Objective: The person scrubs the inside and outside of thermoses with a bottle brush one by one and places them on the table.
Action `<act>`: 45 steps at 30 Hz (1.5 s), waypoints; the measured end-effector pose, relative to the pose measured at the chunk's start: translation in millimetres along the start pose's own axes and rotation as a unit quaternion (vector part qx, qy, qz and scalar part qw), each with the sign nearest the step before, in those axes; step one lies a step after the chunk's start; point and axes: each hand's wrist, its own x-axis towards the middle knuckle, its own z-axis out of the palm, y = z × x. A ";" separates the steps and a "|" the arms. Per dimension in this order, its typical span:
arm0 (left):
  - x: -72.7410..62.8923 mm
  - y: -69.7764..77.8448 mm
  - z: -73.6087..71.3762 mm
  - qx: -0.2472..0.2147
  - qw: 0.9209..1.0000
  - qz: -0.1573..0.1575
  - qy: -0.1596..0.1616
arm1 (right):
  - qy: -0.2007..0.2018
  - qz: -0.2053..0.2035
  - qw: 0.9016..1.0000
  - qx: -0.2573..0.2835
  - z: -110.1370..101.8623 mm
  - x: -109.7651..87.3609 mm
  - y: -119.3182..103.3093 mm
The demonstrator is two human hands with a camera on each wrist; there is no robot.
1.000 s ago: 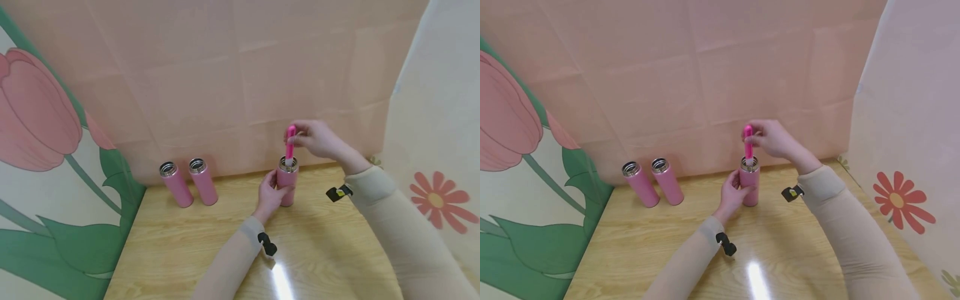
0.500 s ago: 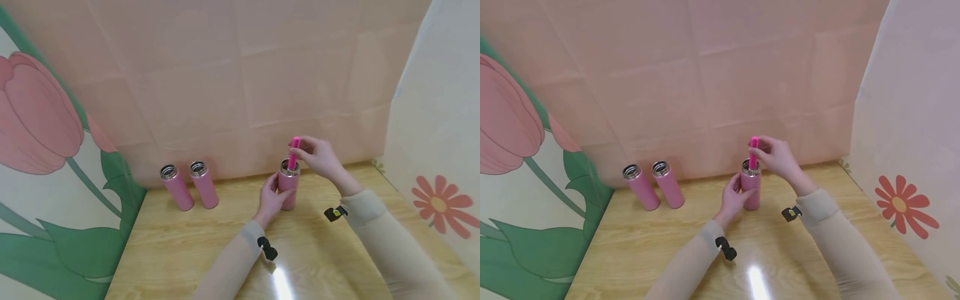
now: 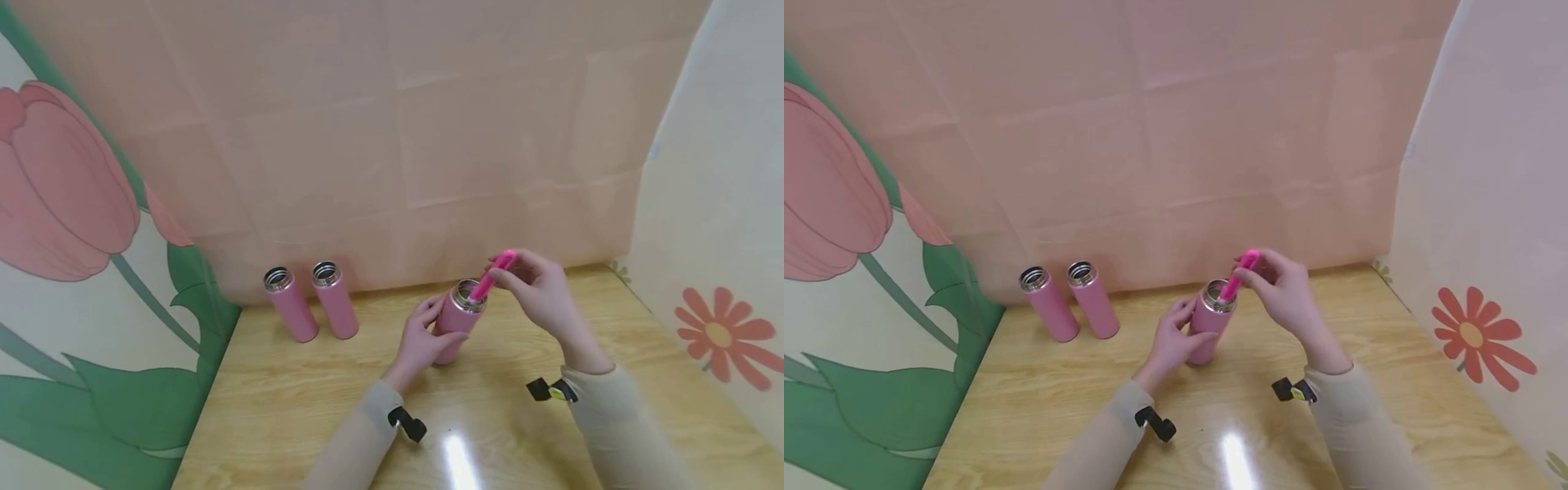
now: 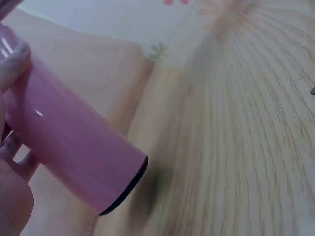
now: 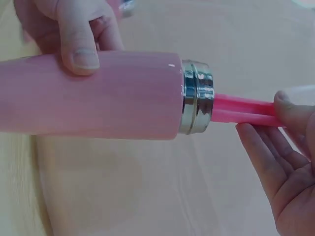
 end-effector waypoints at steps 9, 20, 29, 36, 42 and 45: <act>-27.1 23.4 -37.4 0.008 0.999 0.036 -0.016 | 0.077 0.005 0.977 0.200 13.5 -29.3 -4.0; -39.8 30.3 -67.9 0.017 0.998 0.020 -0.055 | 0.074 0.012 0.978 0.197 31.1 -43.4 -14.4; -41.8 16.5 -75.1 0.003 0.996 -0.010 -0.089 | 0.057 -0.034 0.978 0.198 36.2 -49.0 -9.5; -41.1 12.1 -82.0 -0.024 0.988 -0.016 -0.155 | 0.083 -0.075 0.956 0.272 24.8 -56.3 -9.3; -39.8 9.3 -89.2 -0.026 0.979 -0.014 -0.201 | 0.101 -0.148 0.910 0.375 16.4 -57.2 -7.9; -39.8 8.7 -90.7 -0.026 0.978 -0.011 -0.208 | 0.127 -0.151 0.910 0.365 14.8 -58.5 -11.3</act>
